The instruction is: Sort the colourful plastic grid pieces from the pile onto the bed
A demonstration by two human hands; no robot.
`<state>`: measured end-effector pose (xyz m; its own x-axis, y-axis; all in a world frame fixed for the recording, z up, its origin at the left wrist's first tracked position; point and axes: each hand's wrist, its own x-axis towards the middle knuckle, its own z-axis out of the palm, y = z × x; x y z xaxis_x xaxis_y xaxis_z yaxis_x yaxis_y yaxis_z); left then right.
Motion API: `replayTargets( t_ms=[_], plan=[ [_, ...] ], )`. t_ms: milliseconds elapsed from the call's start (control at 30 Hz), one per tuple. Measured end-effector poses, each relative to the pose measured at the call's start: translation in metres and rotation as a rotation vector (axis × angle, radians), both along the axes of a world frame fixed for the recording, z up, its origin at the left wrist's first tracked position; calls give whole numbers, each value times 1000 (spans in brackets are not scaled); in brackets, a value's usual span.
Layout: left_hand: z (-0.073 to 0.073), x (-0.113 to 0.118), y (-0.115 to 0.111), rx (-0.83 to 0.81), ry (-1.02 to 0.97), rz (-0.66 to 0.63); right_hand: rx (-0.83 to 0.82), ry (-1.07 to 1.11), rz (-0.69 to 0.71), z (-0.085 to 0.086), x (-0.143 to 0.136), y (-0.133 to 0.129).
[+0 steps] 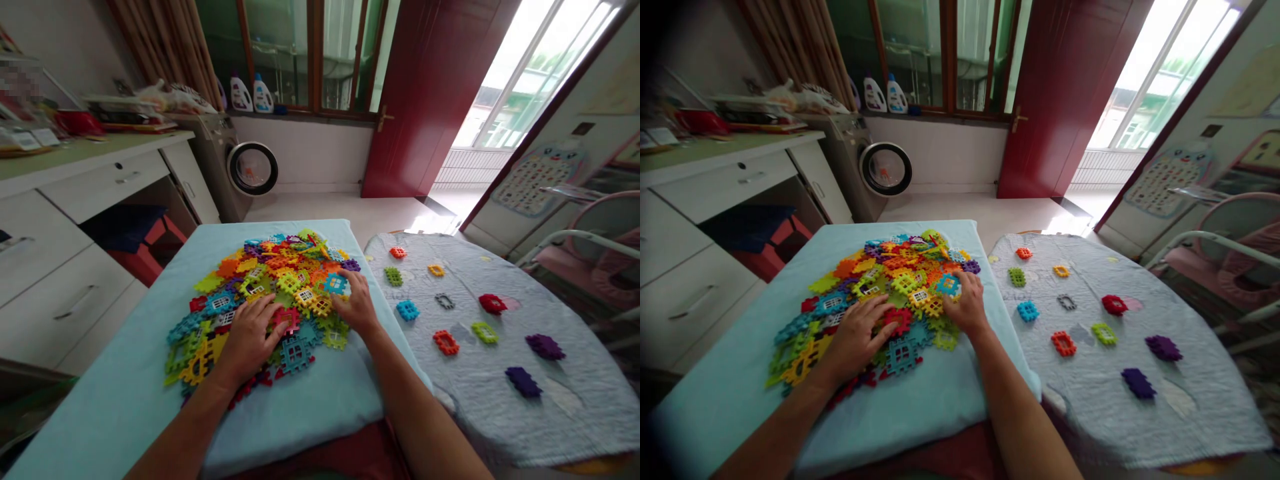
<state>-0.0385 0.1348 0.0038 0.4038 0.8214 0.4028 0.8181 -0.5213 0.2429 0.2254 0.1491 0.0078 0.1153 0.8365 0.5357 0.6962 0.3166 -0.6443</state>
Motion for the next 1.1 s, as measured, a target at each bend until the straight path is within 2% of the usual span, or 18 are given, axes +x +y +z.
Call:
replayTargets(
  t_ms=[100,167,300,400,500,600,700,900,1100],
  plan=[
    [0,-3,1,31,-1,-20,49,57,-166,6,42,-2],
    [0,-5,2,65,10,-22,-17,63,-288,1,81,-8],
    [1,-7,5,133,7,-20,-235,11,-470,-32,154,-24],
    [5,-9,6,153,-37,-18,-341,-46,-600,-62,182,-37],
    [13,-10,2,146,-70,-13,-401,-136,-688,-86,189,-45],
    [20,-10,-7,125,-61,-33,-443,-199,-705,-99,184,-47],
    [19,-10,-19,86,8,-78,-494,-228,-713,-102,176,-47],
    [10,-17,-37,-3,144,-172,-588,-293,-737,-98,166,-43],
    [7,-19,-42,-34,190,-180,-538,-308,-660,-106,175,-39]
  ],
)
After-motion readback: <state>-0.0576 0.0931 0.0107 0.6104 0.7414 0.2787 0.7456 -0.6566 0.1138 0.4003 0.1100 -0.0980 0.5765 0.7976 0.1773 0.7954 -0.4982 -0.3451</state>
